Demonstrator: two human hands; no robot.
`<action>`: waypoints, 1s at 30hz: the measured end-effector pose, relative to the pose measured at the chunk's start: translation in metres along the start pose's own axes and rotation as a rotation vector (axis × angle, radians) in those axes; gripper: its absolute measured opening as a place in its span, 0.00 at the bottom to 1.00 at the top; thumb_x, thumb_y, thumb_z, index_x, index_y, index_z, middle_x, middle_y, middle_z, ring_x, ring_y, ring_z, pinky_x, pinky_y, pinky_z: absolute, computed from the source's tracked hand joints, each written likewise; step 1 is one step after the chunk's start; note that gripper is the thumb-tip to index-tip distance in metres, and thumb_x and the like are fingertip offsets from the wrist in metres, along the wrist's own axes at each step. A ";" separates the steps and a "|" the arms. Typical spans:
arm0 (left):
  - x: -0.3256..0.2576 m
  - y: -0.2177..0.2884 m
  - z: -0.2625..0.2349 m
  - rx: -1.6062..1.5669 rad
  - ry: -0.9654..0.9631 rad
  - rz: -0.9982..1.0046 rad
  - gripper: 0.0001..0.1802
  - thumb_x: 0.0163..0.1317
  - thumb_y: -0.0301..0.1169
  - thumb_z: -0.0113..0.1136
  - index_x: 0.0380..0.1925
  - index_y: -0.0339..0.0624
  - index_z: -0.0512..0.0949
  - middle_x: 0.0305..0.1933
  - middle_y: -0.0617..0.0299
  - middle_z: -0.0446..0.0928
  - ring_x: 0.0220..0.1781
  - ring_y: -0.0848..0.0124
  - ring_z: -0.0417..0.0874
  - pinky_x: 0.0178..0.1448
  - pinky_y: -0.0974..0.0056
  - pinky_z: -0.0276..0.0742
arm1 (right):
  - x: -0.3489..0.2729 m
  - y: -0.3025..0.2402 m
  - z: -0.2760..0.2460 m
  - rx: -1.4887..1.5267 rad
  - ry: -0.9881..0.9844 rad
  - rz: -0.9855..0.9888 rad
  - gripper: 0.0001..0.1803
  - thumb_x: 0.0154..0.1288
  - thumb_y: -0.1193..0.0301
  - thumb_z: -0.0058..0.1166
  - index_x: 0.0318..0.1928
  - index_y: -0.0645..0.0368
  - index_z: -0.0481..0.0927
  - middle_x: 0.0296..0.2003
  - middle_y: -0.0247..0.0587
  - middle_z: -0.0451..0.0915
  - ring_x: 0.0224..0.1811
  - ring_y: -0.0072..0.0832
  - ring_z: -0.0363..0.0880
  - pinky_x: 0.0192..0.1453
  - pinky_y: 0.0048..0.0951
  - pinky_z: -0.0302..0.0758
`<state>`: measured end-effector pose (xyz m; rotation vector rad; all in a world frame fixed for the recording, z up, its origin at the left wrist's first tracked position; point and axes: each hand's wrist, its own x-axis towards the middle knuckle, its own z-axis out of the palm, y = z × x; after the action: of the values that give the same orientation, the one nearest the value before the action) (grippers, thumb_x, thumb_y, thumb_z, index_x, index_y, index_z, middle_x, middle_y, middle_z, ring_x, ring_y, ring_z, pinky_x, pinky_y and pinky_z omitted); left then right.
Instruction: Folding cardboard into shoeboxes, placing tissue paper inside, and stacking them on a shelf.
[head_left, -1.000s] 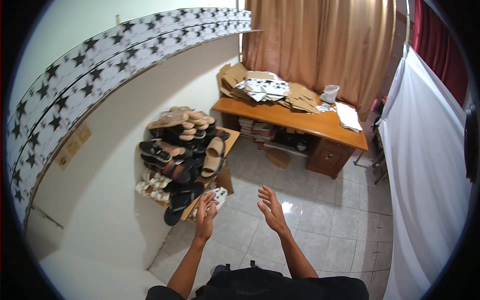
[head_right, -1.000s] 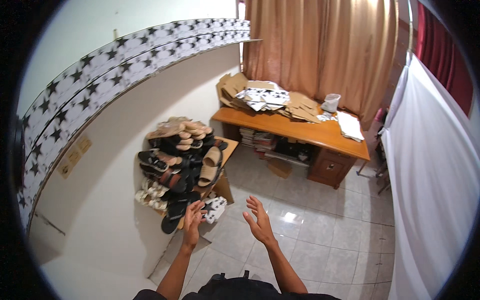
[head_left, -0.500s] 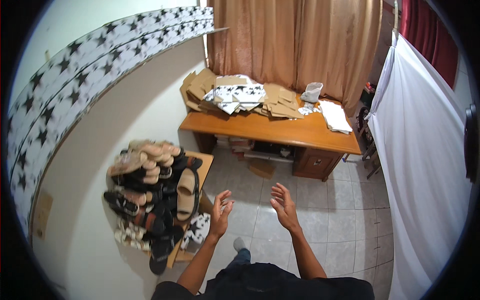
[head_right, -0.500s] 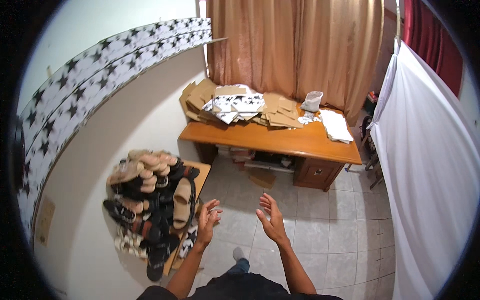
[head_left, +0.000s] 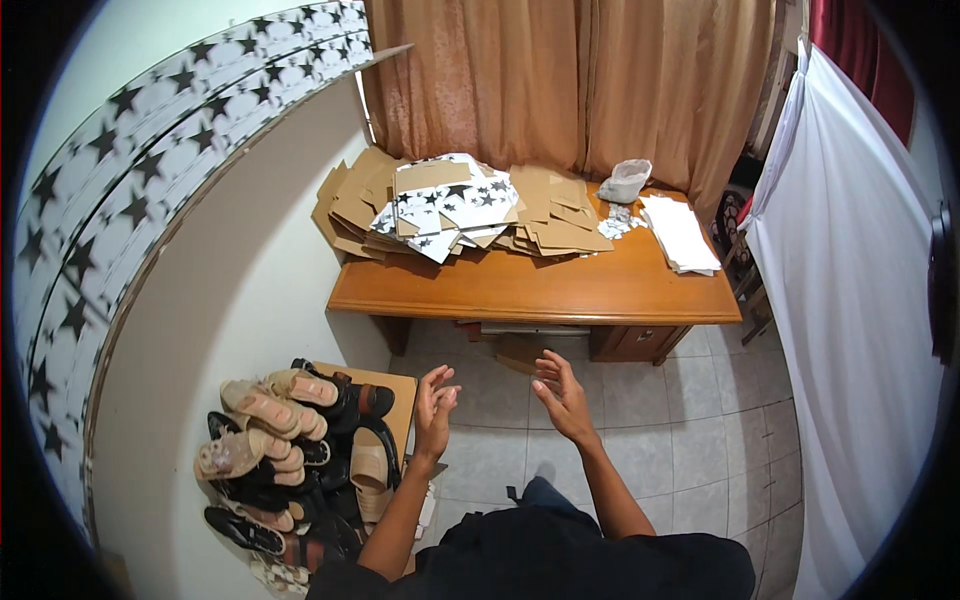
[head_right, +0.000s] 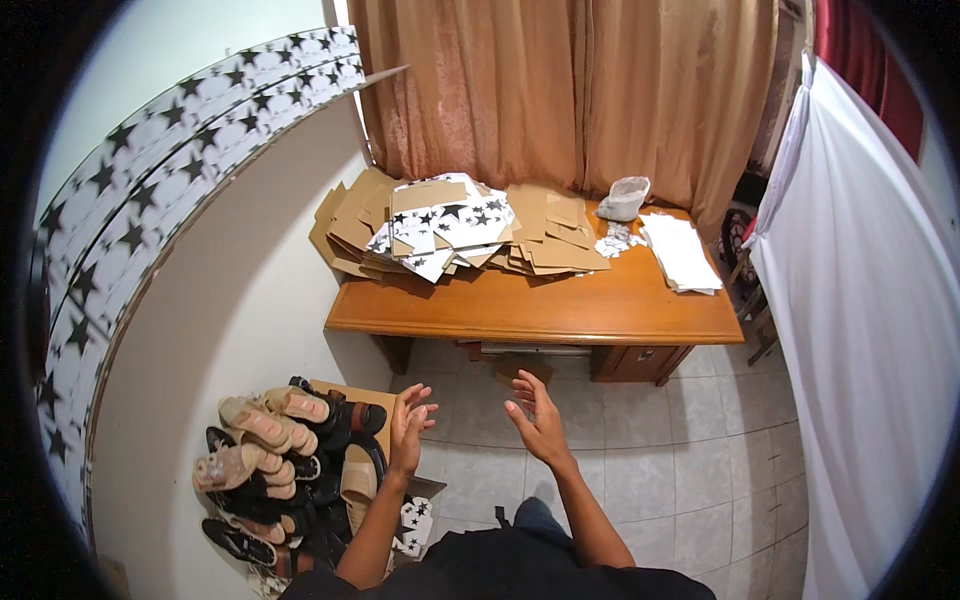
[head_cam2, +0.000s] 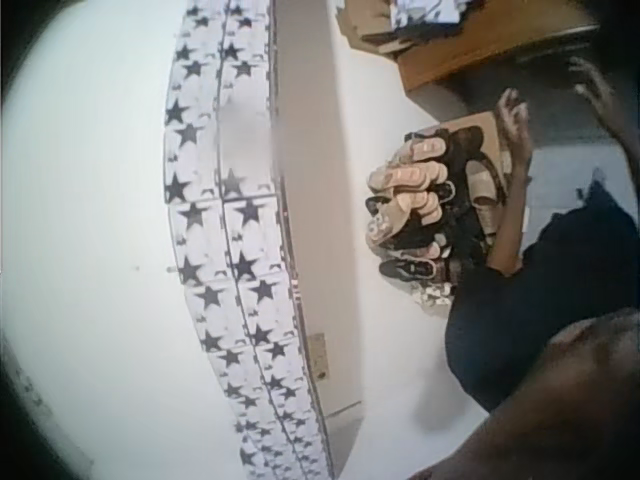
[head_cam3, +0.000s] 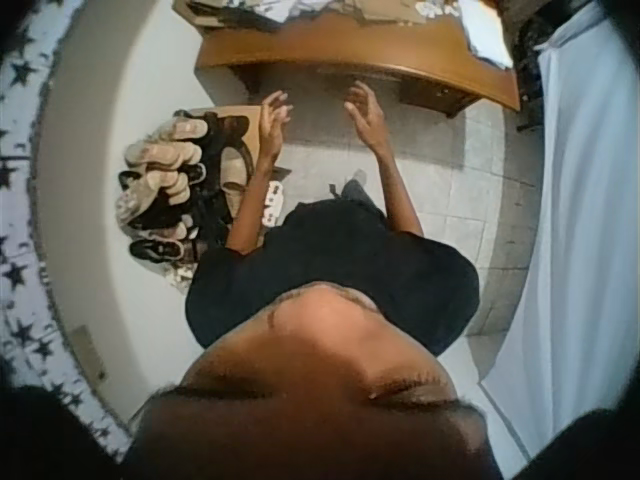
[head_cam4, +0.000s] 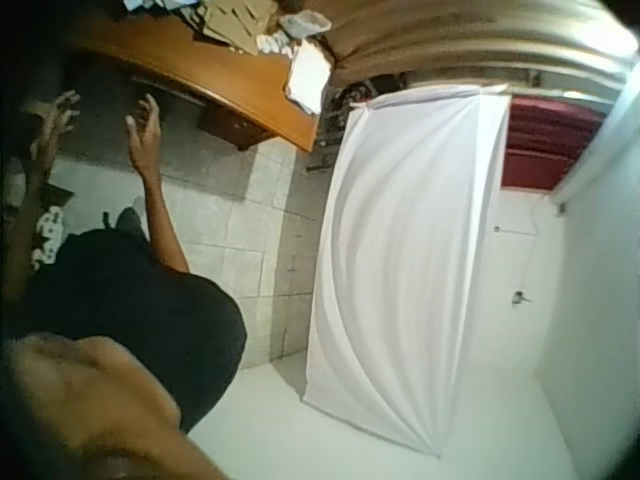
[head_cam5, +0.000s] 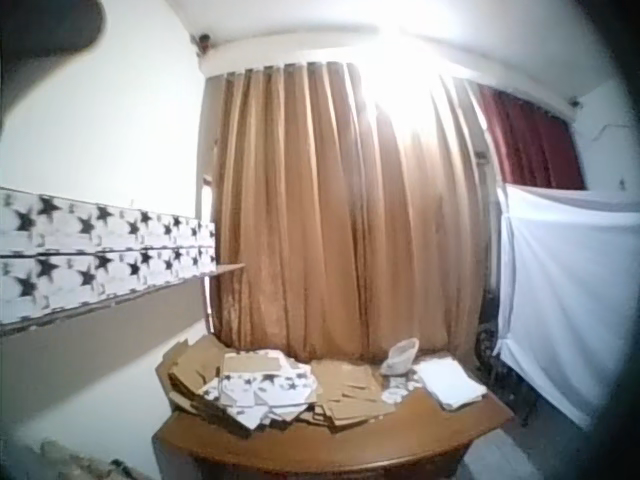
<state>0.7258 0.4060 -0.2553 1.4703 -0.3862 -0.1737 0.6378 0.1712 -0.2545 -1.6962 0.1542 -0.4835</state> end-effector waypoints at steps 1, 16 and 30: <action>0.029 -0.006 0.004 0.003 -0.003 0.006 0.27 0.73 0.41 0.51 0.69 0.44 0.66 0.68 0.53 0.71 0.59 0.67 0.78 0.58 0.62 0.76 | 0.028 0.012 -0.001 0.006 -0.009 0.000 0.33 0.72 0.67 0.59 0.72 0.59 0.63 0.62 0.53 0.75 0.62 0.40 0.77 0.67 0.40 0.74; 0.465 -0.067 0.098 0.052 0.128 -0.038 0.29 0.74 0.40 0.54 0.71 0.40 0.63 0.69 0.49 0.70 0.59 0.65 0.79 0.60 0.62 0.75 | 0.499 0.132 -0.063 -0.016 -0.176 0.025 0.32 0.74 0.65 0.56 0.72 0.61 0.63 0.60 0.56 0.76 0.60 0.42 0.78 0.65 0.41 0.75; 0.828 -0.176 0.010 0.151 0.071 -0.125 0.27 0.72 0.40 0.59 0.66 0.41 0.68 0.65 0.47 0.75 0.55 0.63 0.82 0.58 0.58 0.77 | 0.826 0.251 0.038 -0.135 -0.140 0.147 0.34 0.71 0.60 0.59 0.70 0.65 0.64 0.57 0.60 0.77 0.55 0.43 0.81 0.58 0.41 0.79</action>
<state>1.5098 0.0920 -0.3063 1.6458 -0.2545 -0.1952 1.4396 -0.1452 -0.3132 -1.8290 0.2116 -0.2486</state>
